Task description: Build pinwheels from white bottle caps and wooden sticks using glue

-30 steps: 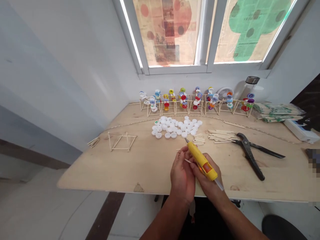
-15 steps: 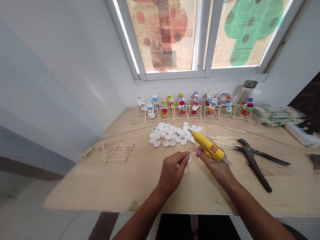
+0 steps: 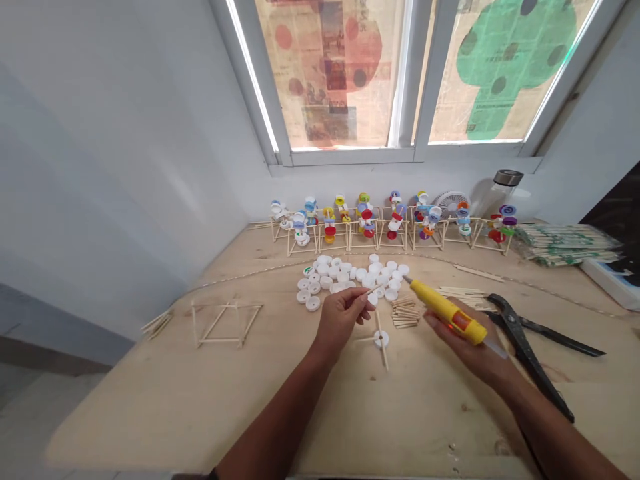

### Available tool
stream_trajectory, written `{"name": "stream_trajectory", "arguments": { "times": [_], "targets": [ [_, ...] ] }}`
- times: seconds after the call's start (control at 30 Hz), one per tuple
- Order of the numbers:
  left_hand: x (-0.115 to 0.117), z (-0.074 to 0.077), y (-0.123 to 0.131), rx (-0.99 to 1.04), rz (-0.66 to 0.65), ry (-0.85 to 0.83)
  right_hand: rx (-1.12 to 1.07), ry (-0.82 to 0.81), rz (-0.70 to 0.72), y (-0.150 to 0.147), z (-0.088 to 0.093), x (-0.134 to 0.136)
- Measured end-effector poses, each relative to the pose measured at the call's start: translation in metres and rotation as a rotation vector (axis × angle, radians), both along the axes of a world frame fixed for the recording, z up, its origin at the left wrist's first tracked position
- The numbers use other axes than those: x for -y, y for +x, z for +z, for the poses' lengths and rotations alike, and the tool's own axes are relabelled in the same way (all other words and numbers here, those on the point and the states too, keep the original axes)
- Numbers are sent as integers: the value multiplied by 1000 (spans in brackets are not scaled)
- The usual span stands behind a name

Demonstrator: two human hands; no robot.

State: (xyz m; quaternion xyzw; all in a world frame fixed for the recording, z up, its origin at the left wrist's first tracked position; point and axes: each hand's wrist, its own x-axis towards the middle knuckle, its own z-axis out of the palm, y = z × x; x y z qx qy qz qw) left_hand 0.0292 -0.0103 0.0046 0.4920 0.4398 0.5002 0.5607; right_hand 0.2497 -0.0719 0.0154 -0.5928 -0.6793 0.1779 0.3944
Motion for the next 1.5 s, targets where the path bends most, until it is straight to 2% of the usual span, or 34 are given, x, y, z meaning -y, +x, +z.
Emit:
{"name": "stream_trajectory", "arguments": {
  "times": [0.07, 0.13, 0.2, 0.27, 0.37, 0.47, 0.6, 0.77, 0.83, 0.87, 0.93, 1.0, 1.07, 1.1, 1.17, 1.27, 1.4, 1.5],
  "targets": [
    [-1, -1, 0, 41, -2, -22, 191, 94, -21, 25, 1, -2],
    [-2, -2, 0, 71, -3, -40, 397, 262, -14, 44, 0, -3],
    [-1, -3, 0, 92, -7, -51, 532, 412, 22, 50, -2, -5],
    [-1, -4, 0, 103, -15, -58, 582, 487, 72, 43, -3, -5],
    [0, -7, -2, 111, -14, -69, 553, 493, 137, 26, -4, -6],
    [0, -9, -4, 117, -22, -88, 537, 534, 152, 22, -5, -8],
    [0, -10, -6, 142, -34, -114, 580, 606, 118, 45, -2, -6],
    [2, -8, -6, 175, -30, -145, 667, 569, 113, 91, 14, 6],
    [2, -7, -6, 180, -42, -149, 716, 580, 66, 109, 24, 8],
    [2, -7, -6, 181, -46, -148, 734, 597, -4, 116, 29, 7],
    [2, -7, -5, 176, -46, -136, 740, 582, -234, 122, 38, 3],
    [2, -7, -5, 163, -24, -119, 683, 528, -464, 113, 40, -4],
    [1, -7, -5, 147, 9, -105, 521, 501, -619, 91, 34, -12],
    [1, -8, -5, 138, 23, -101, 404, 479, -616, 76, 28, -16],
    [1, -9, -6, 117, 38, -92, 152, 383, -537, 42, 15, -20],
    [0, -12, -7, 74, 45, -68, -123, 184, -293, -3, -5, -21],
    [0, -13, -8, 6, 77, -33, -167, 55, -37, -35, -18, -18],
    [0, -13, -8, -37, 97, -9, -133, 24, 24, -41, -22, -16]
  ]
}}
